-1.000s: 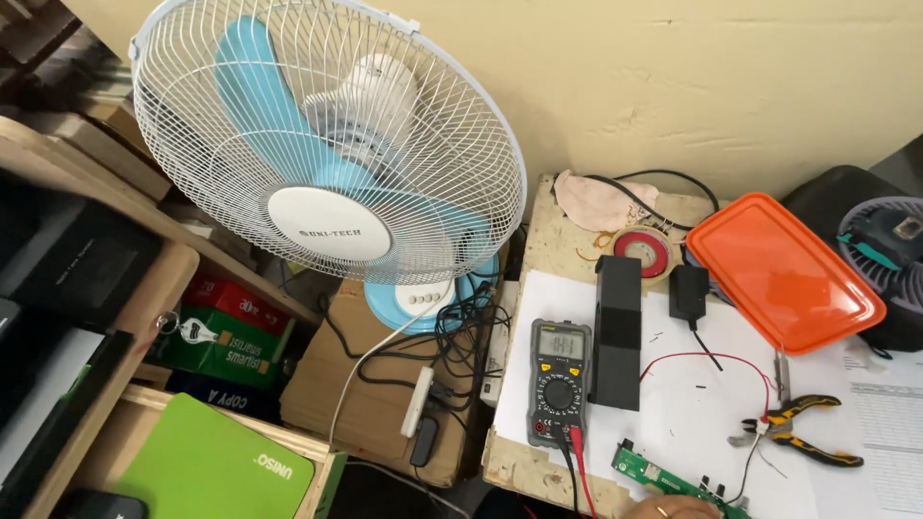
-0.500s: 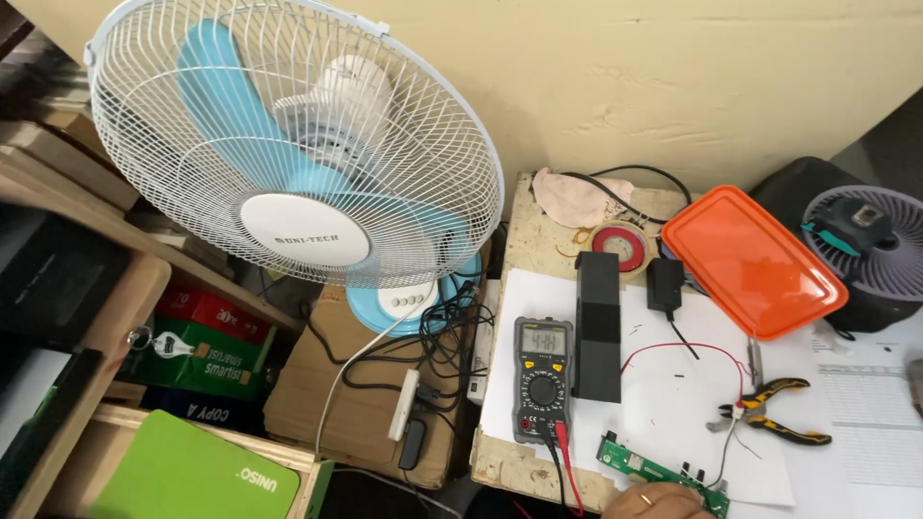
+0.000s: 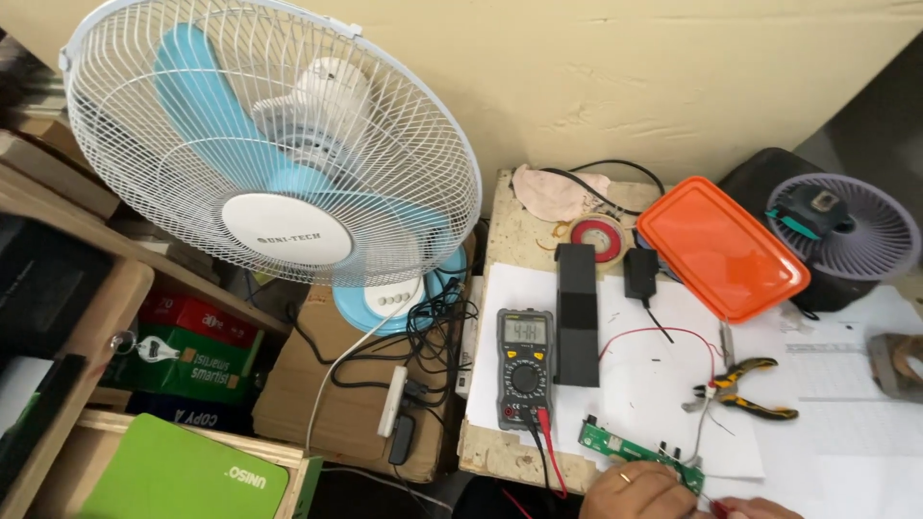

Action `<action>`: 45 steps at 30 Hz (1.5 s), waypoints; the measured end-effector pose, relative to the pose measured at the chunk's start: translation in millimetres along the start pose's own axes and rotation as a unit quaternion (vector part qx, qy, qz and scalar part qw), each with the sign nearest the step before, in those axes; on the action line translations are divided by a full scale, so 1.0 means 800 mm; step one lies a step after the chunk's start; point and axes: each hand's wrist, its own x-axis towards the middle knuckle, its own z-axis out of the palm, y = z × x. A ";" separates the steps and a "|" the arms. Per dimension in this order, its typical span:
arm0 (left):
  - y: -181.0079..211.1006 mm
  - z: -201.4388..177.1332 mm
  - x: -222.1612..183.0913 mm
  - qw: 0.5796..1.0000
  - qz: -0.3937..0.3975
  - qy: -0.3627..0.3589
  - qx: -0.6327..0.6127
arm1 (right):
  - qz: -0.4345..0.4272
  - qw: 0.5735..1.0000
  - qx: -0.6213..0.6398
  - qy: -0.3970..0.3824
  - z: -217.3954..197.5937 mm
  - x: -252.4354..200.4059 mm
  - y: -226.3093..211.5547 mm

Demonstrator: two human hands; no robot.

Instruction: Testing a circuit board with a multimeter and then soldering components on a workbench.

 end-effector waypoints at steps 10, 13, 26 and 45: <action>0.005 0.005 -0.014 0.998 -0.043 -0.044 -0.001 | -0.002 0.975 0.219 -0.030 -0.152 0.034 -0.465; 0.029 -0.014 0.008 0.995 -0.075 -0.070 0.003 | -0.089 0.981 0.152 -0.086 -0.163 0.051 -0.408; 0.074 -0.030 0.036 0.991 -0.109 -0.080 -0.006 | 0.073 0.957 0.249 -0.127 -0.186 0.056 -0.452; 0.148 -0.086 -0.101 0.874 -0.440 -0.126 -0.165 | -0.165 0.857 0.050 -0.486 -0.309 -0.043 -0.462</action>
